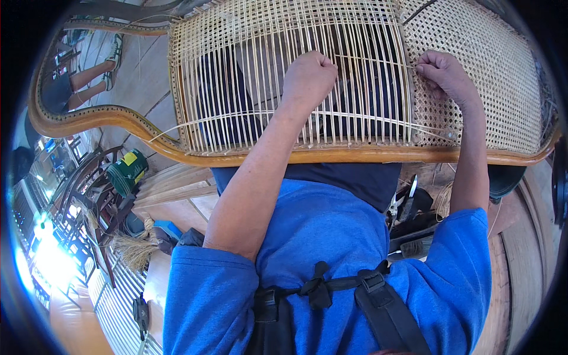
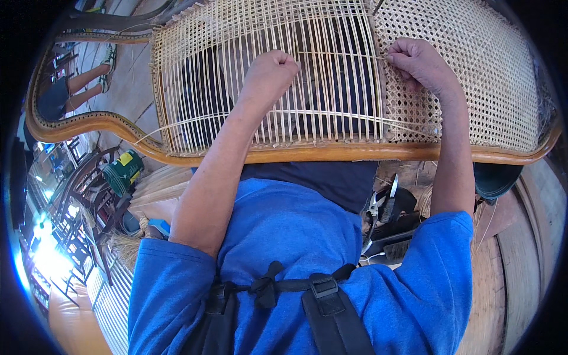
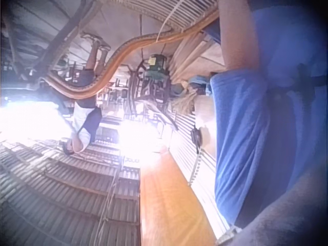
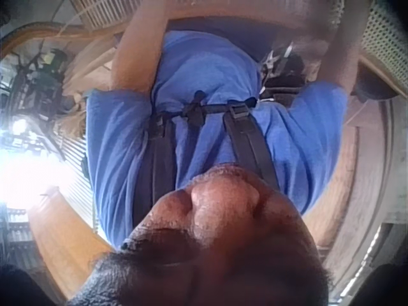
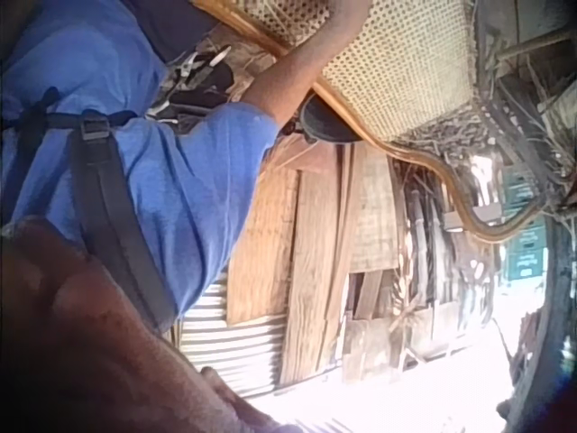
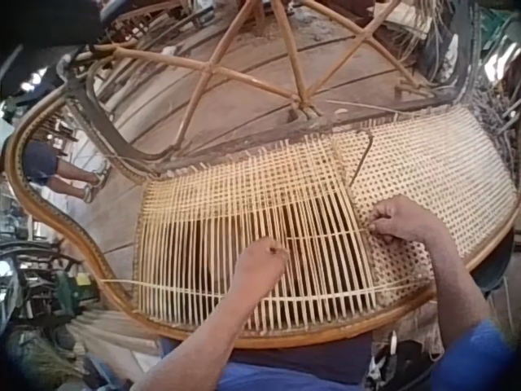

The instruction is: Repairing or weaving the seat of a rattan chair using strips of rattan.

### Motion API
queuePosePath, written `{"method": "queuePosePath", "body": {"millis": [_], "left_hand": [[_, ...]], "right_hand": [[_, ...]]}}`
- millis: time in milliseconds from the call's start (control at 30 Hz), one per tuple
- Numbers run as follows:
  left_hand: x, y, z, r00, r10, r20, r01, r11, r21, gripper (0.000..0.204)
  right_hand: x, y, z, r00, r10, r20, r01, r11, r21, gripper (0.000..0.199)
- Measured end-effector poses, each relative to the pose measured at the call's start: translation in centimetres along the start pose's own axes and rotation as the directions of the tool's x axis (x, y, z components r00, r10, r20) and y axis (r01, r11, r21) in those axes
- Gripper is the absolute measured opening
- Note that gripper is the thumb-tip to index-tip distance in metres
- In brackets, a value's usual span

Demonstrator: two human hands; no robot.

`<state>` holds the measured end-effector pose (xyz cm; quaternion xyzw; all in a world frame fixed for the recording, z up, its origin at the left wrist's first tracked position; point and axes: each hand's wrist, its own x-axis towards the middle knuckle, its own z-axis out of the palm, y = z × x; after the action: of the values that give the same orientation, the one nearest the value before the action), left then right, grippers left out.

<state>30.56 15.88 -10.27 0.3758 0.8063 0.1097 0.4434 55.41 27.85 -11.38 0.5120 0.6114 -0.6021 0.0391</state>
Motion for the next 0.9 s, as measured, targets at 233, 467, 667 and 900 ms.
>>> {"method": "queuePosePath", "body": {"millis": [233, 467, 667, 900], "left_hand": [[-0.5, -0.7, 0.9, 0.983, 0.176, -0.05, -0.174, 0.984, 0.036, 0.016], [-1.5, -0.7, -1.6, 0.929, 0.325, -0.174, -0.245, 0.897, 0.369, 0.023], [-4.6, -0.1, -1.9, 0.977, 0.173, -0.121, -0.105, 0.894, 0.435, 0.021], [-6.3, -1.2, -2.1, 0.979, 0.106, -0.175, -0.094, 0.993, 0.077, 0.016]], "right_hand": [[-0.3, -0.1, 2.2, 0.985, -0.116, -0.13, 0.083, 0.968, -0.235, 0.018], [-0.5, -3.0, 2.8, 0.992, -0.078, -0.102, 0.052, 0.97, -0.238, 0.019], [-3.0, -2.9, 3.1, 0.993, -0.099, -0.072, 0.065, 0.926, -0.373, 0.027], [-7.6, -4.9, 4.2, 0.984, -0.166, -0.069, 0.137, 0.942, -0.307, 0.018]]}}
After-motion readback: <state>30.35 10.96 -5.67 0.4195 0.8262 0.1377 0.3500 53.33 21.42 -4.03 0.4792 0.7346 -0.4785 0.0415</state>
